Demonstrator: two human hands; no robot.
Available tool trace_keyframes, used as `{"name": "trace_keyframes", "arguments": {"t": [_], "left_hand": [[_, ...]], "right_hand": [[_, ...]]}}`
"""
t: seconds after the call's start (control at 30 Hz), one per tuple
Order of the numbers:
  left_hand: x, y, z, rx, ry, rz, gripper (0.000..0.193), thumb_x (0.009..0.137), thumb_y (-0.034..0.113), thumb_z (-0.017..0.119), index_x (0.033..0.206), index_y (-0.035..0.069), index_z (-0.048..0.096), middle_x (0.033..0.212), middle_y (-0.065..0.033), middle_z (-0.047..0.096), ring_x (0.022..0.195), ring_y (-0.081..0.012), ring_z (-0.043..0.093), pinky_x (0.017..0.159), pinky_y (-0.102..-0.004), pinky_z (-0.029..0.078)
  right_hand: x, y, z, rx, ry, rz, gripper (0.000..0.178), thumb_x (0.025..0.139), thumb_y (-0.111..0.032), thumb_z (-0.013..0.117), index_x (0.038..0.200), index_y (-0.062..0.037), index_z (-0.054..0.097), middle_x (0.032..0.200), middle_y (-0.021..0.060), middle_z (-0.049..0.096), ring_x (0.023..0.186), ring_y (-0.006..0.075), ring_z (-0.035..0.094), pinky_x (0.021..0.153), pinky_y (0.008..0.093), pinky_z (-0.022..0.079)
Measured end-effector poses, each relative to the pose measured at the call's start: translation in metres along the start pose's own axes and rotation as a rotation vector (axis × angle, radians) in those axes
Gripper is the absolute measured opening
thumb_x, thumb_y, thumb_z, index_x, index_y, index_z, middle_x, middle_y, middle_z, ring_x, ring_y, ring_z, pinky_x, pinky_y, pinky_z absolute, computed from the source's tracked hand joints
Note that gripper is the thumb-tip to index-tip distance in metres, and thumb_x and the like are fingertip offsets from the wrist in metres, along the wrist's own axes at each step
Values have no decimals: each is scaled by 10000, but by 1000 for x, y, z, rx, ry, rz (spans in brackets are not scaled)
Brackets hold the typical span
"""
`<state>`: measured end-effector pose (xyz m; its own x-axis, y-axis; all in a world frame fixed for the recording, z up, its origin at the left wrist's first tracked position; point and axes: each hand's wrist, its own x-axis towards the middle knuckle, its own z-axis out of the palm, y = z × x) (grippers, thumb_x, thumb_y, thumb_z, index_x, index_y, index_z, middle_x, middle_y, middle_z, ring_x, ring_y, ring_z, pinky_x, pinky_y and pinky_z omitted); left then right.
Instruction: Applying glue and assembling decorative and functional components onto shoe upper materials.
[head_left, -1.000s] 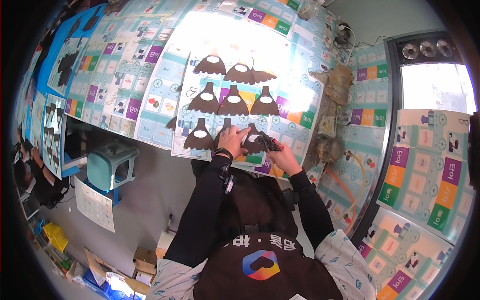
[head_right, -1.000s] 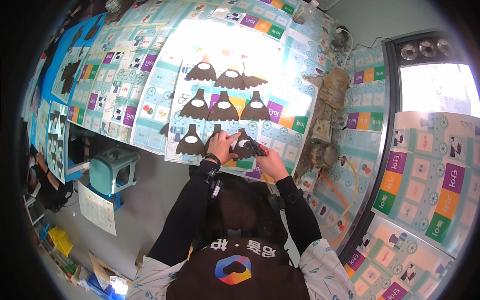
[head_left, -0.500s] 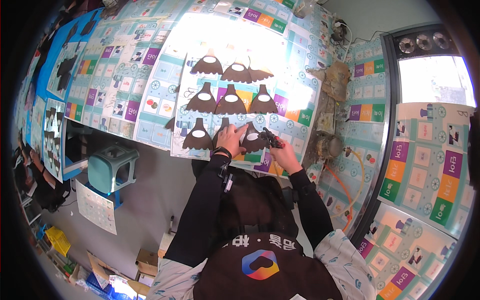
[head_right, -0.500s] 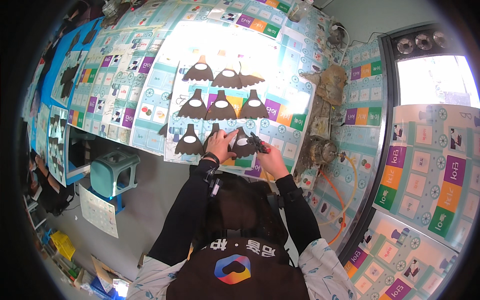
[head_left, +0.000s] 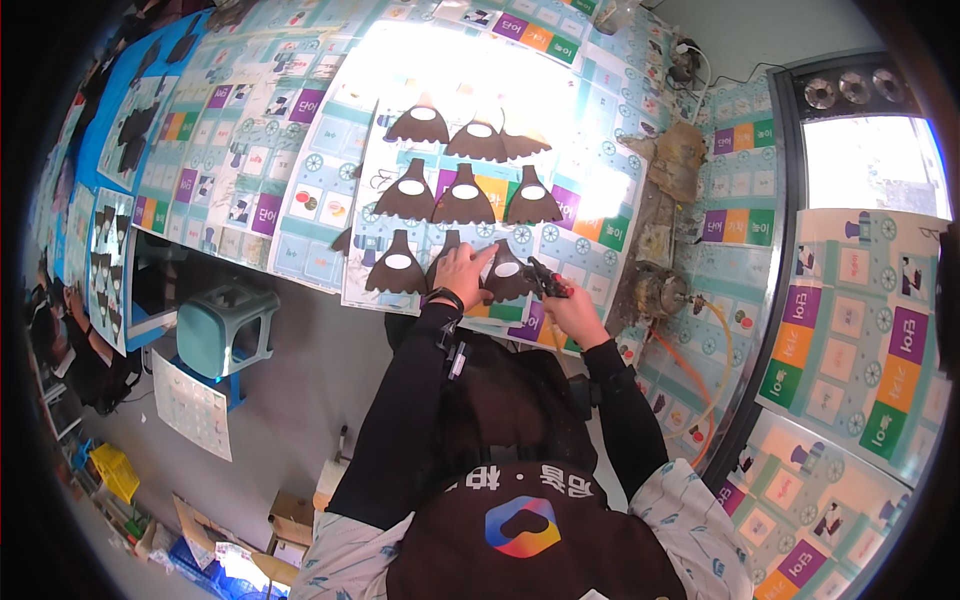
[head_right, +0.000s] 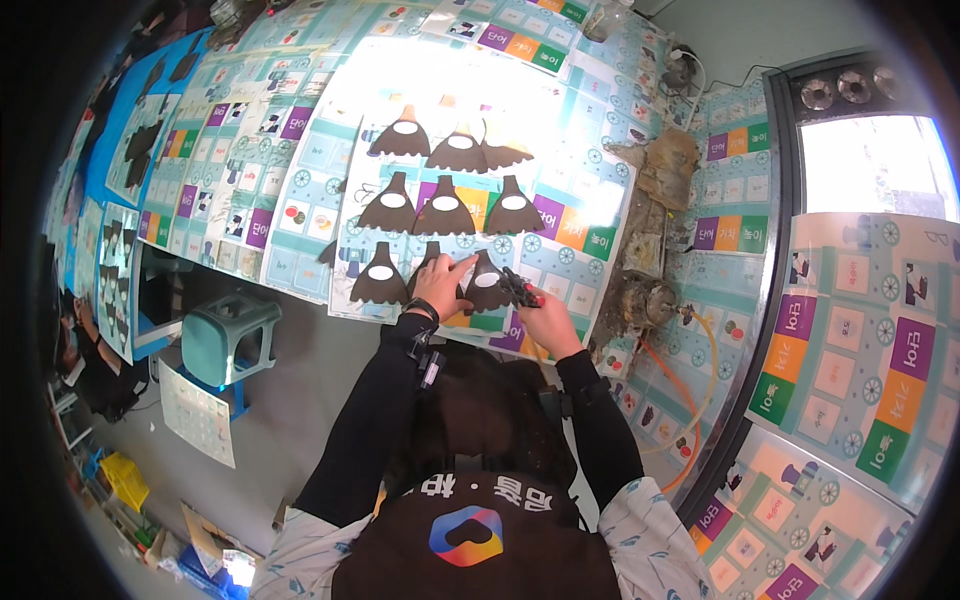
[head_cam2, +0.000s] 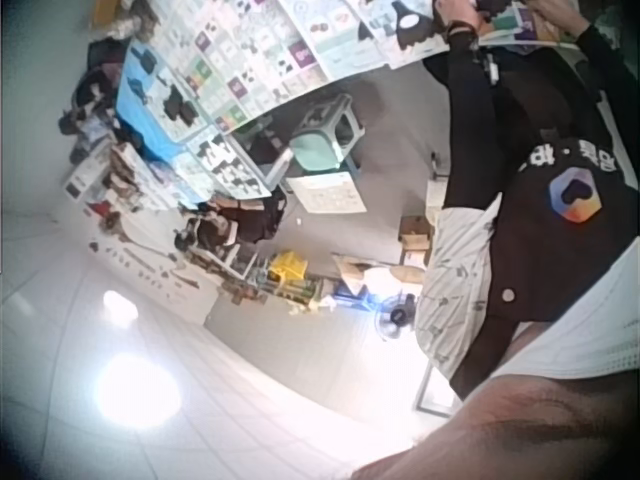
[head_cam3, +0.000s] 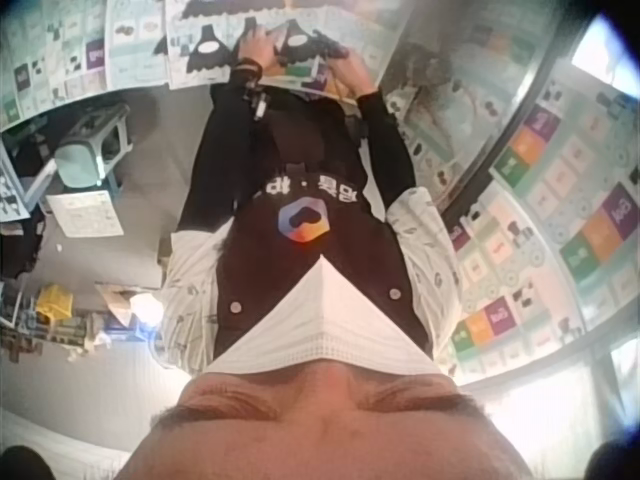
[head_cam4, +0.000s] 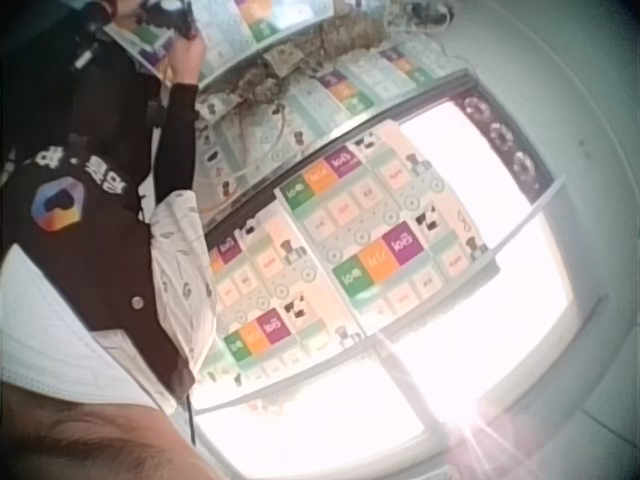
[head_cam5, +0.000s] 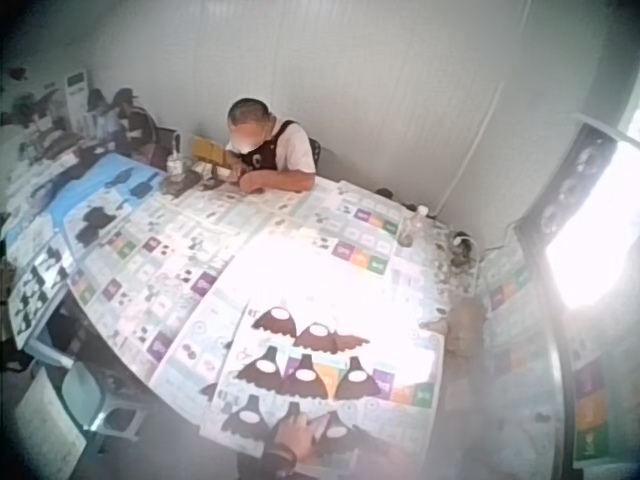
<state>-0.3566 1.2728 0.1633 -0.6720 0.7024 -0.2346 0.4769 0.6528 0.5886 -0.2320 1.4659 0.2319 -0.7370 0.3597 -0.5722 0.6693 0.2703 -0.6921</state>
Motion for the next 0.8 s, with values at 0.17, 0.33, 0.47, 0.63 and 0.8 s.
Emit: {"name": "trace_keyframes", "arguments": {"t": [0.17, 0.33, 0.47, 0.63, 0.8], "left_hand": [[0, 1, -1, -1, -18, -18, 881, 602, 247, 866, 1382, 293, 459, 1087, -69, 487, 1061, -265, 503, 924, -421, 401], [0, 1, -1, -7, -21, -28, 872, 607, 248, 864, 1379, 293, 462, 1088, -67, 486, 1065, -264, 501, 924, -421, 400], [0, 0, 1, 12, 16, -1, 900, 598, 250, 870, 1393, 301, 450, 1063, -72, 477, 1032, -272, 506, 906, -413, 409], [0, -1, 0, 11, -8, -17, 903, 598, 259, 871, 1395, 301, 447, 1078, -73, 480, 1045, -273, 502, 917, -412, 404], [1, 0, -1, -3, -14, -15, 903, 598, 253, 871, 1394, 298, 448, 1086, -77, 481, 1053, -276, 502, 924, -411, 402]], "right_hand": [[1, -15, 3, 53, -65, 2, 266, 776, -106, 576, 1006, 14, 634, 706, 153, 627, 644, 244, 615, 629, 353, 476], [-2, -14, 0, 66, -184, 52, 195, 775, -83, 563, 935, 18, 611, 648, 115, 605, 578, 180, 582, 578, 331, 460], [3, -8, -1, 77, -98, 25, 195, 776, -76, 561, 941, 15, 612, 650, 97, 607, 571, 172, 571, 564, 329, 453], [-3, -28, -4, 89, -207, 26, 180, 786, -82, 551, 927, 6, 621, 649, 97, 597, 565, 174, 560, 558, 325, 447], [-5, -8, -7, 55, -104, 17, 205, 779, -82, 557, 945, 14, 629, 652, 109, 598, 578, 187, 566, 579, 329, 451]]}}
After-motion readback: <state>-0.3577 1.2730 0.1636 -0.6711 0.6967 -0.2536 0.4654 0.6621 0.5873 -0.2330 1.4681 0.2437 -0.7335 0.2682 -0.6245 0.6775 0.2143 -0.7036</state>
